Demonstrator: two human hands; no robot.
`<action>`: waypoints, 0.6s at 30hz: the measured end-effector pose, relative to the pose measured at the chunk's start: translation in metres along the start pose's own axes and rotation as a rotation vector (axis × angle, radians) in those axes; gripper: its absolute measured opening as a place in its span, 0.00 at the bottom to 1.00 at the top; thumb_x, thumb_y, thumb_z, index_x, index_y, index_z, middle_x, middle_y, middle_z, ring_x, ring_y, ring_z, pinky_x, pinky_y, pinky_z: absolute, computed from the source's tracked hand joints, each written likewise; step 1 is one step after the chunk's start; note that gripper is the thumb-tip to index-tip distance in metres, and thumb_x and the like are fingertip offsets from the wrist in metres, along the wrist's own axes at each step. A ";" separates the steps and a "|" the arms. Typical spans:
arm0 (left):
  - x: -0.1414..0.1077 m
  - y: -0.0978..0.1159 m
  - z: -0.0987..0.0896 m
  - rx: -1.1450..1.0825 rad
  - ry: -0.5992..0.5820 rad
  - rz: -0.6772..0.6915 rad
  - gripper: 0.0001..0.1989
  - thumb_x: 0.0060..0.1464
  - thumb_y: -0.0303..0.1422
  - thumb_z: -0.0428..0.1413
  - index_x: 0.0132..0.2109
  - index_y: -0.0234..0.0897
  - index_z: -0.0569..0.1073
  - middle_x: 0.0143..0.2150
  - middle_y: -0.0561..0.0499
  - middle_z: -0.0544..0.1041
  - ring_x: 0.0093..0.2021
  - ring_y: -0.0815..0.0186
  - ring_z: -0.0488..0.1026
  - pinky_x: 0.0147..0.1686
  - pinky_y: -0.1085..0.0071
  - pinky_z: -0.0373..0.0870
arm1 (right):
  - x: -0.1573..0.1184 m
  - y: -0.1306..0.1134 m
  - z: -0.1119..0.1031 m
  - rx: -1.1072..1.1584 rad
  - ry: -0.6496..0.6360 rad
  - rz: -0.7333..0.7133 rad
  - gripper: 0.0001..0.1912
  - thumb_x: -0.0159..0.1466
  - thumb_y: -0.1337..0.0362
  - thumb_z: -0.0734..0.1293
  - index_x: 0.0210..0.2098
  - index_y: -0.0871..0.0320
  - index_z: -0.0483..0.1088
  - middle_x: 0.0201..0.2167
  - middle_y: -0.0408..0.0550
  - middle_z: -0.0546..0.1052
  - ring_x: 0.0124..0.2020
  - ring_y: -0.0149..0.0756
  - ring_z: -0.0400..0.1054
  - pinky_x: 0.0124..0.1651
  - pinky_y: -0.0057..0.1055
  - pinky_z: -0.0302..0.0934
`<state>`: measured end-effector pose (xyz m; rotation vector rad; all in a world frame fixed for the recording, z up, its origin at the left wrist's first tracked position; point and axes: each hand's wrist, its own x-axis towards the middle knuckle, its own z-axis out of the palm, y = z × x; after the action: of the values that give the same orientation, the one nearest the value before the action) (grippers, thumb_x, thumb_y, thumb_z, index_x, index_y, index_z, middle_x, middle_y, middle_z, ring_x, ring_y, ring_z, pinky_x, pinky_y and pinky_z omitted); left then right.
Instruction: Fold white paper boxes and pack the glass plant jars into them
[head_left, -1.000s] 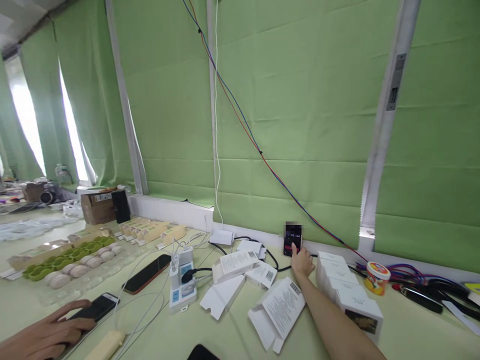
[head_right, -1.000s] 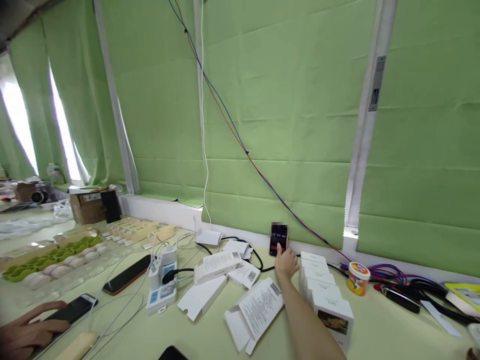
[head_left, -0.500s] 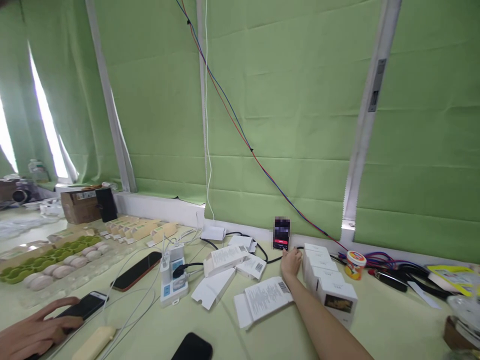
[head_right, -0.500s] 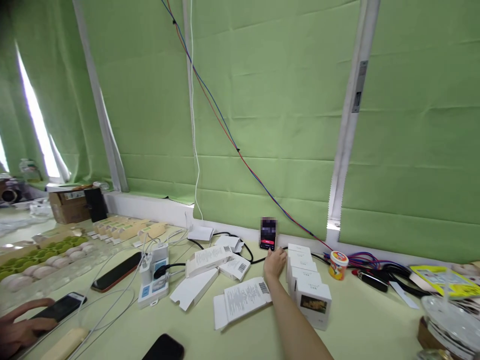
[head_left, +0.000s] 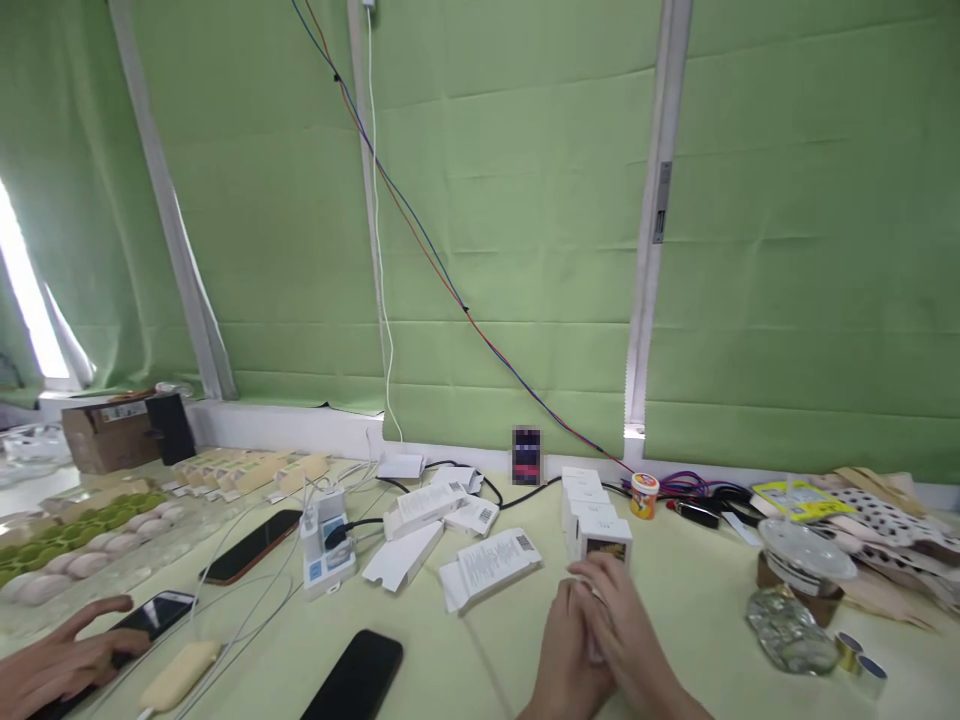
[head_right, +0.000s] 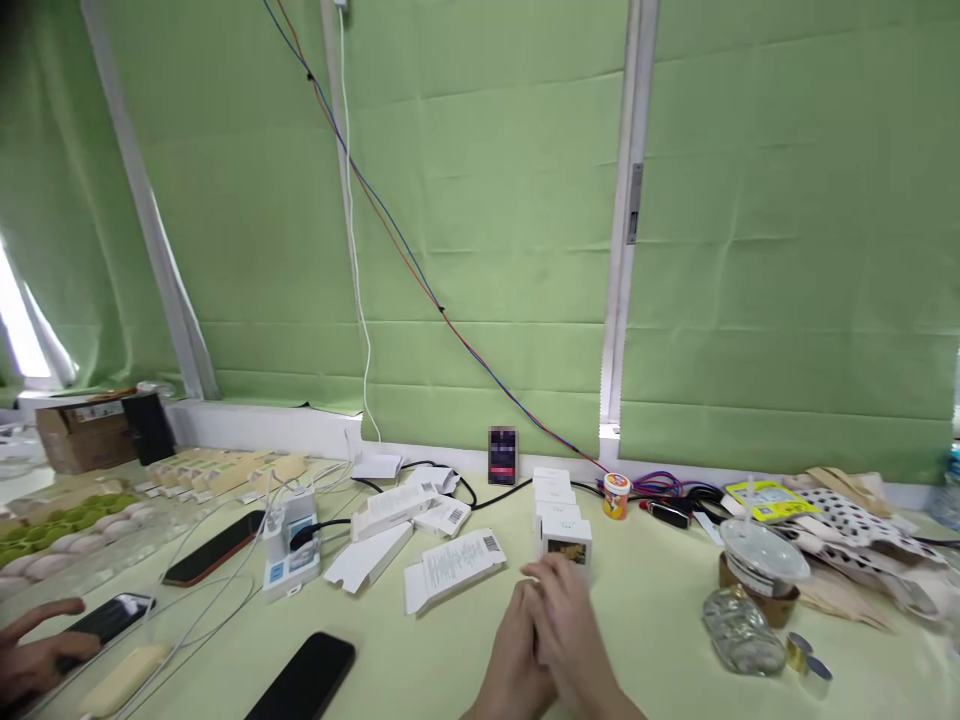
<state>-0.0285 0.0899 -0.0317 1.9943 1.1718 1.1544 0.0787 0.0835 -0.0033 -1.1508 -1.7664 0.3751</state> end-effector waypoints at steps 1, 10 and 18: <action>-0.002 0.002 0.000 0.030 0.004 0.010 0.22 0.44 0.25 0.57 0.48 0.38 0.68 0.46 0.44 0.70 0.45 0.57 0.68 0.46 0.60 0.67 | -0.017 0.010 -0.012 -0.035 0.091 0.008 0.14 0.65 0.56 0.56 0.45 0.51 0.69 0.46 0.49 0.69 0.51 0.41 0.63 0.54 0.37 0.58; -0.009 0.020 -0.009 0.392 -0.100 0.279 0.25 0.47 0.27 0.55 0.55 0.40 0.64 0.54 0.43 0.69 0.54 0.52 0.63 0.56 0.55 0.55 | -0.051 0.061 -0.031 -0.053 -0.088 0.007 0.14 0.67 0.56 0.55 0.38 0.53 0.69 0.33 0.47 0.73 0.38 0.39 0.67 0.42 0.35 0.63; -0.011 0.032 -0.043 0.449 -0.332 0.149 0.18 0.39 0.37 0.60 0.41 0.40 0.72 0.38 0.48 0.71 0.41 0.56 0.67 0.45 0.63 0.61 | -0.044 0.044 -0.042 -0.154 -0.379 0.012 0.06 0.63 0.65 0.59 0.34 0.54 0.67 0.33 0.45 0.72 0.35 0.37 0.67 0.38 0.30 0.60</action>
<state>-0.0553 0.0670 0.0095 2.5271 1.1943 0.6185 0.1422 0.0598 -0.0365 -1.2596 -2.1488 0.4966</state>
